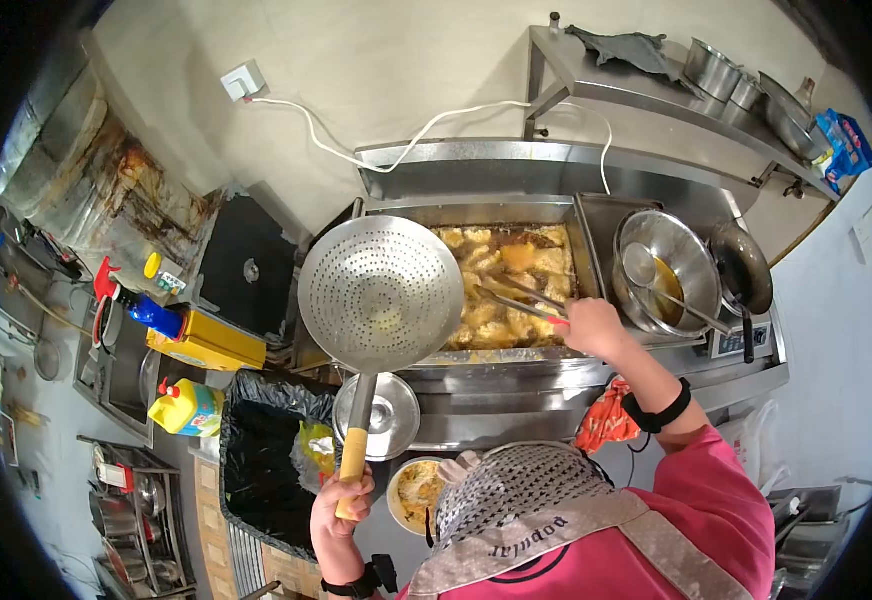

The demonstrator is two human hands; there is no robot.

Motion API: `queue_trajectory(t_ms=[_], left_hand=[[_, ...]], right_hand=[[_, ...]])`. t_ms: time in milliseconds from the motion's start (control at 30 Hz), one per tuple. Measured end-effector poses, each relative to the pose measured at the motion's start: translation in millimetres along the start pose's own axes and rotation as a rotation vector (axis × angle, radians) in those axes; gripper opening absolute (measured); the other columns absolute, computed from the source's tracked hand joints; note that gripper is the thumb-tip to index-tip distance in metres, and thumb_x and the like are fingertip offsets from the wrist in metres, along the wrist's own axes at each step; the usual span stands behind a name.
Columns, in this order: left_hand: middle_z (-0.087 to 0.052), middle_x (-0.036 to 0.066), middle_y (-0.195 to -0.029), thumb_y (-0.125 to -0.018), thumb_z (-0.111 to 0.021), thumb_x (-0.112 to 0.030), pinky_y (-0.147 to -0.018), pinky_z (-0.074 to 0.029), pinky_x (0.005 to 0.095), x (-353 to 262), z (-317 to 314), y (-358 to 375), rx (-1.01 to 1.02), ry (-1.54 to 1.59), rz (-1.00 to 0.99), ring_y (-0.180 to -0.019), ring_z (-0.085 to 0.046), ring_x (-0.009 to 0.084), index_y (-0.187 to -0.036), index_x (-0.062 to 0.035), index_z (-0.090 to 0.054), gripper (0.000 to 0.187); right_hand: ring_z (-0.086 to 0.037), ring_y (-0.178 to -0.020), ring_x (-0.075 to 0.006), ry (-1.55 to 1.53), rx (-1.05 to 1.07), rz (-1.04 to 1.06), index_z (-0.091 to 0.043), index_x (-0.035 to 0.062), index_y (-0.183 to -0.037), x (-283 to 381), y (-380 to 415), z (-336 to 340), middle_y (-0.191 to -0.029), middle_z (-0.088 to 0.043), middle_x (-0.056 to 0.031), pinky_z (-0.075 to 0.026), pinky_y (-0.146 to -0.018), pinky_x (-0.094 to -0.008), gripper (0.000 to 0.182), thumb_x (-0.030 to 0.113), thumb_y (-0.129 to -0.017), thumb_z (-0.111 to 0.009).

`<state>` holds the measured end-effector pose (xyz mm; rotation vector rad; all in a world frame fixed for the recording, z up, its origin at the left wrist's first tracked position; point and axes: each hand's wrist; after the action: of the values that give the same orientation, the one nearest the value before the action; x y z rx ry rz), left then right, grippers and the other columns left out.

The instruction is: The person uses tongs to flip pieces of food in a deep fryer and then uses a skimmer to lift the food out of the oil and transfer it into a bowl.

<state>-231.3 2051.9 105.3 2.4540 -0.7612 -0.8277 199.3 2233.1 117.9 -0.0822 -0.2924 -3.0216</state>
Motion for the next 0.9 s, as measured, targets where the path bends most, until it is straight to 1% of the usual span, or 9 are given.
queue_trajectory(t_ms=[100,200,233,333,533,567,700,800,900], left_hand=[[-0.044,0.005,-0.072,-0.073,-0.055,-0.003,-0.034,-0.03,0.0176,-9,-14,-6,0.063,0.076,-0.002,-0.042,-0.038,0.0067,-0.104,0.0033,-0.045,0.033],[-0.042,0.005,-0.071,-0.073,-0.055,-0.003,-0.034,-0.03,0.0171,-18,-31,-12,0.155,0.145,-0.023,-0.042,-0.037,0.0063,-0.104,0.0036,-0.044,0.033],[-0.041,0.005,-0.071,-0.074,-0.054,-0.003,-0.034,-0.03,0.0173,-22,-35,-14,0.176,0.145,-0.037,-0.041,-0.037,0.0063,-0.105,0.0035,-0.044,0.033],[-0.041,0.005,-0.07,-0.074,-0.054,-0.003,-0.033,-0.03,0.0181,-27,-47,-18,0.185,0.121,-0.075,-0.041,-0.037,0.0066,-0.105,0.0037,-0.043,0.033],[-0.041,0.005,-0.07,-0.076,-0.052,-0.002,-0.033,-0.03,0.0176,-28,-51,-16,0.205,0.129,-0.079,-0.043,-0.038,0.0064,-0.104,0.0043,-0.043,0.03],[-0.041,0.005,-0.07,-0.076,-0.052,-0.002,-0.033,-0.03,0.0172,-27,-50,-16,0.201,0.139,-0.07,-0.043,-0.038,0.0061,-0.104,0.0043,-0.043,0.03],[-0.041,0.004,-0.069,-0.076,-0.052,-0.001,-0.033,-0.03,0.0162,-23,-47,-16,0.184,0.175,-0.053,-0.043,-0.037,0.0054,-0.103,0.0043,-0.044,0.028],[-0.041,0.004,-0.069,-0.076,-0.052,-0.001,-0.033,-0.031,0.0161,-21,-48,-16,0.174,0.184,-0.06,-0.043,-0.038,0.0053,-0.103,0.0042,-0.044,0.028],[-0.042,0.004,-0.07,-0.076,-0.052,-0.002,-0.033,-0.031,0.0162,-22,-50,-16,0.156,0.185,-0.066,-0.042,-0.038,0.0054,-0.103,0.004,-0.043,0.029]], right_hand=[[-0.062,-0.074,-0.0337,-0.108,0.026,-0.034,-0.064,-0.0037,-0.078,3,-19,-21,-0.076,-0.063,-0.0192,-0.049,-0.066,-0.0413,0.043,0.039,-0.078,-0.056],[-0.062,-0.075,-0.0329,-0.164,0.212,-0.098,-0.064,-0.0037,-0.078,5,-43,-26,-0.076,-0.063,-0.0185,-0.05,-0.066,-0.0408,0.046,0.041,-0.079,-0.053],[-0.062,-0.074,-0.0343,-0.203,0.174,-0.111,-0.064,-0.0025,-0.079,5,-49,-36,-0.074,-0.063,-0.0207,-0.047,-0.068,-0.0427,0.044,0.041,-0.077,-0.057],[-0.062,-0.073,-0.0335,-0.182,0.14,-0.077,-0.063,-0.0013,-0.079,7,-54,-50,-0.072,-0.063,-0.0188,-0.048,-0.067,-0.042,0.041,0.039,-0.076,-0.059],[-0.064,-0.07,-0.028,0.046,-0.12,0.043,-0.059,0.0014,-0.083,16,-27,-50,-0.071,-0.063,-0.0161,-0.05,-0.06,-0.0383,0.02,0.018,-0.073,-0.059],[-0.064,-0.068,-0.0264,0.098,-0.239,0.075,-0.058,0.0024,-0.084,13,-27,-57,-0.072,-0.063,-0.0151,-0.049,-0.056,-0.0369,0.016,0.011,-0.07,-0.058],[-0.063,-0.068,-0.0267,0.08,-0.251,0.141,-0.059,0.0032,-0.093,13,-10,-45,-0.077,-0.063,-0.0129,-0.05,-0.059,-0.0365,0.026,0.011,-0.068,-0.059],[-0.064,-0.069,-0.0259,0.067,-0.139,0.204,-0.06,0.0031,-0.087,32,5,-17,-0.076,-0.063,-0.0139,-0.05,-0.059,-0.0355,0.023,0.007,-0.065,-0.059],[-0.064,-0.069,-0.0264,0.066,-0.145,0.379,-0.061,0.0048,-0.086,40,-6,-21,-0.075,-0.063,-0.0127,-0.05,-0.058,-0.0355,0.022,0.009,-0.064,-0.061]])
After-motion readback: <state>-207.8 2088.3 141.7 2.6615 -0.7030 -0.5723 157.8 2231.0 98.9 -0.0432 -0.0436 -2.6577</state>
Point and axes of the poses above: each hand's wrist, its own y-axis away from the middle knuckle, its own z-axis out of the back of the hand, x = y × z
